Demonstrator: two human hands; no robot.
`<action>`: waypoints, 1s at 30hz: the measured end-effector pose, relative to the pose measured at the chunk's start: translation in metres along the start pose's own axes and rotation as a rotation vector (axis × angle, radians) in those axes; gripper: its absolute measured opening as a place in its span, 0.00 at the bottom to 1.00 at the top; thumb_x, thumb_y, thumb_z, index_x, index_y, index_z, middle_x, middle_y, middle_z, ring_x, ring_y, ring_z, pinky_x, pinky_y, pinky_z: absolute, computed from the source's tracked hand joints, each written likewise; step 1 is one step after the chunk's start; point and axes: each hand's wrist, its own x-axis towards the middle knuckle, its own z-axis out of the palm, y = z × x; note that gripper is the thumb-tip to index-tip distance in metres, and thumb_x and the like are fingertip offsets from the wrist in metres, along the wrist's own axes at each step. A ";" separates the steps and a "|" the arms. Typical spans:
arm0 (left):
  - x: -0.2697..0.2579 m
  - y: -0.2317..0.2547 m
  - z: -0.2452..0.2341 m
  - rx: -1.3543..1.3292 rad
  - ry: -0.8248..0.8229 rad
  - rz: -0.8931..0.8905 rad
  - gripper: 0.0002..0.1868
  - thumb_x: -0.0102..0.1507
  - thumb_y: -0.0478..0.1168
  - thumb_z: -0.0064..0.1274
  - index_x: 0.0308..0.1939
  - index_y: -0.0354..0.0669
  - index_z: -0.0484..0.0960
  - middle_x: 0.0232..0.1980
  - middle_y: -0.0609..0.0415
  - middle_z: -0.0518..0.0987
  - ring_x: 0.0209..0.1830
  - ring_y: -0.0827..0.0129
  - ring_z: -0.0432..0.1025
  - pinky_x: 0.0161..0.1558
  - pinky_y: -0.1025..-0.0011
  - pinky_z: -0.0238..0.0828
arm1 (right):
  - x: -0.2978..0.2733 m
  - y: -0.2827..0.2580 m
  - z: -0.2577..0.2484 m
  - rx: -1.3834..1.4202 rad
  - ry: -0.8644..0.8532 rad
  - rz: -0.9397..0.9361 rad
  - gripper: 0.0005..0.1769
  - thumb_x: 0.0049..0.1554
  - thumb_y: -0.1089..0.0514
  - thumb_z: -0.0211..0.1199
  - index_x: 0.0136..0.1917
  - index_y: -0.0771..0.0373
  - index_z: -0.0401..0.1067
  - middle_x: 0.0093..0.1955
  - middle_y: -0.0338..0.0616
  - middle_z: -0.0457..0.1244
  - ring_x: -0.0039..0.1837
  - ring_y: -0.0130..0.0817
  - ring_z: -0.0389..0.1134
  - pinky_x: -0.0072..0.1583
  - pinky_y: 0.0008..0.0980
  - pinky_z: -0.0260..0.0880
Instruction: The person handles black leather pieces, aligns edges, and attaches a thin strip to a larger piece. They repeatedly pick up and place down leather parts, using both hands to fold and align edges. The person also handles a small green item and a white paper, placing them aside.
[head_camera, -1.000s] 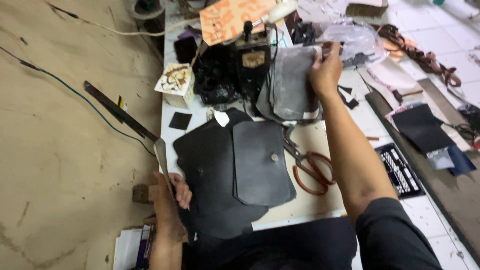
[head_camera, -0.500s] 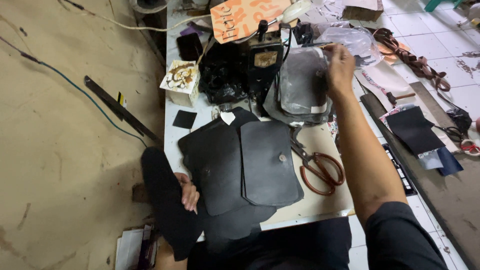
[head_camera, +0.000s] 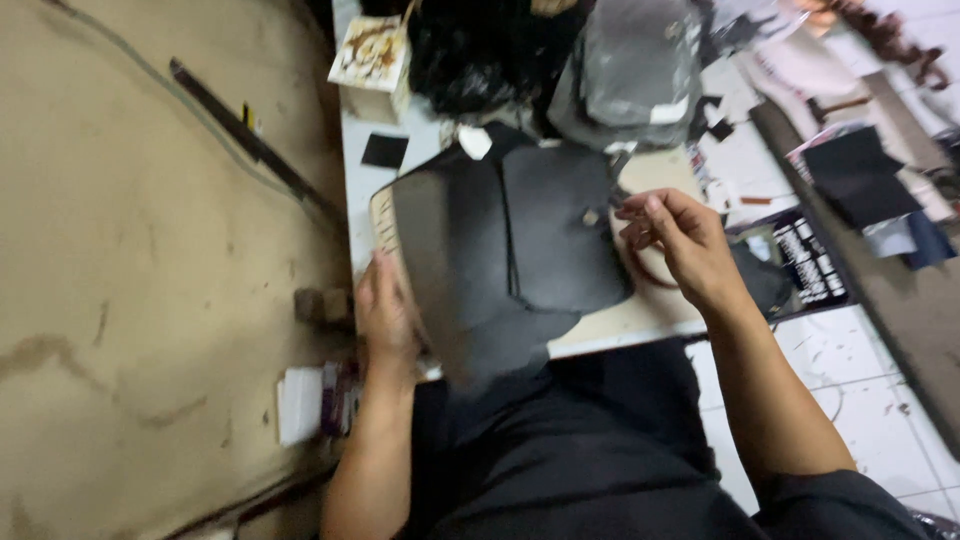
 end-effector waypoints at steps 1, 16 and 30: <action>0.000 -0.007 0.001 -0.030 0.033 0.028 0.19 0.75 0.52 0.43 0.45 0.43 0.82 0.38 0.50 0.82 0.36 0.67 0.74 0.46 0.70 0.70 | -0.018 -0.010 0.011 -0.031 -0.083 0.012 0.18 0.72 0.54 0.52 0.61 0.71 0.72 0.50 0.55 0.69 0.47 0.35 0.72 0.51 0.30 0.73; -0.083 0.052 0.048 0.444 -0.764 0.393 0.21 0.72 0.52 0.34 0.42 0.41 0.77 0.25 0.47 0.77 0.23 0.53 0.74 0.29 0.61 0.70 | -0.102 -0.077 -0.009 0.025 -0.202 -0.049 0.25 0.51 0.66 0.73 0.62 0.65 0.72 0.45 0.43 0.69 0.47 0.26 0.70 0.49 0.31 0.75; -0.029 0.015 0.026 0.927 -0.526 0.725 0.14 0.75 0.36 0.44 0.59 0.28 0.78 0.68 0.35 0.74 0.72 0.36 0.65 0.76 0.42 0.56 | -0.116 -0.037 -0.246 -0.423 0.385 -0.122 0.10 0.81 0.62 0.63 0.56 0.66 0.67 0.44 0.38 0.58 0.43 0.24 0.57 0.45 0.25 0.57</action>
